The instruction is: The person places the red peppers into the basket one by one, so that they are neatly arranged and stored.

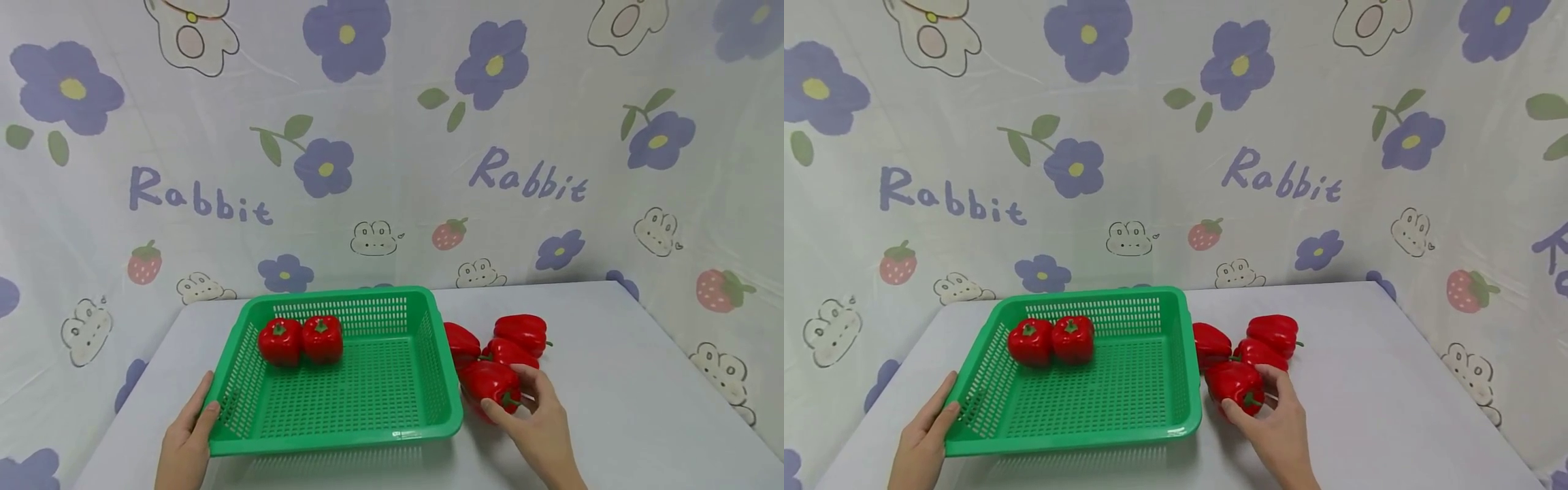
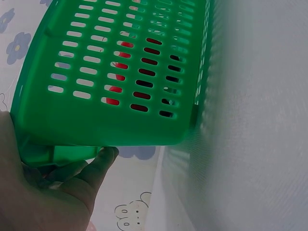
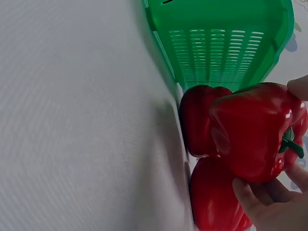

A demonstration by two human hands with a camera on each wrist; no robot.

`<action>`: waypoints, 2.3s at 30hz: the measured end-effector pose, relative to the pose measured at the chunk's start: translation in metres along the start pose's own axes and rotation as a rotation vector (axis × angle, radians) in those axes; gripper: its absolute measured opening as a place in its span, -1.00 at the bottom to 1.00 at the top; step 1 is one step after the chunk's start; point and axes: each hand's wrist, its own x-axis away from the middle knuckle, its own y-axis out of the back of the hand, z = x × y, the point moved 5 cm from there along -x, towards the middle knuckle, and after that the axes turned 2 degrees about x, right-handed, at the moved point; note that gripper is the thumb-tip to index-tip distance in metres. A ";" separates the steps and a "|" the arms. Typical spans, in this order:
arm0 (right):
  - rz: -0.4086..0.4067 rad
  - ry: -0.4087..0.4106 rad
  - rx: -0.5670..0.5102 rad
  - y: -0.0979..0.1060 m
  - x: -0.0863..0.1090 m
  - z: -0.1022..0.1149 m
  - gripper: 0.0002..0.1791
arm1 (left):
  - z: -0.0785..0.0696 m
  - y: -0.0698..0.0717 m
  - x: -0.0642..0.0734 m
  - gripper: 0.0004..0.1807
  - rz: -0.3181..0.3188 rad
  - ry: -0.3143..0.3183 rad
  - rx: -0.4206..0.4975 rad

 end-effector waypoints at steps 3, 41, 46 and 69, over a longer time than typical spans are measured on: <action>-0.029 0.027 -0.004 0.003 0.001 0.001 -0.21 | 0.000 -0.001 0.000 -0.32 0.005 0.010 -0.001; -0.291 0.069 -0.038 0.016 0.010 0.010 -0.18 | 0.001 -0.001 0.000 -0.32 0.015 0.030 0.007; -0.303 0.080 -0.049 0.018 0.010 0.012 -0.20 | 0.000 -0.001 0.001 -0.33 -0.002 0.023 0.002; -0.012 0.385 -0.253 0.022 -0.022 0.098 -0.31 | -0.001 -0.001 0.001 -0.36 -0.005 -0.011 0.042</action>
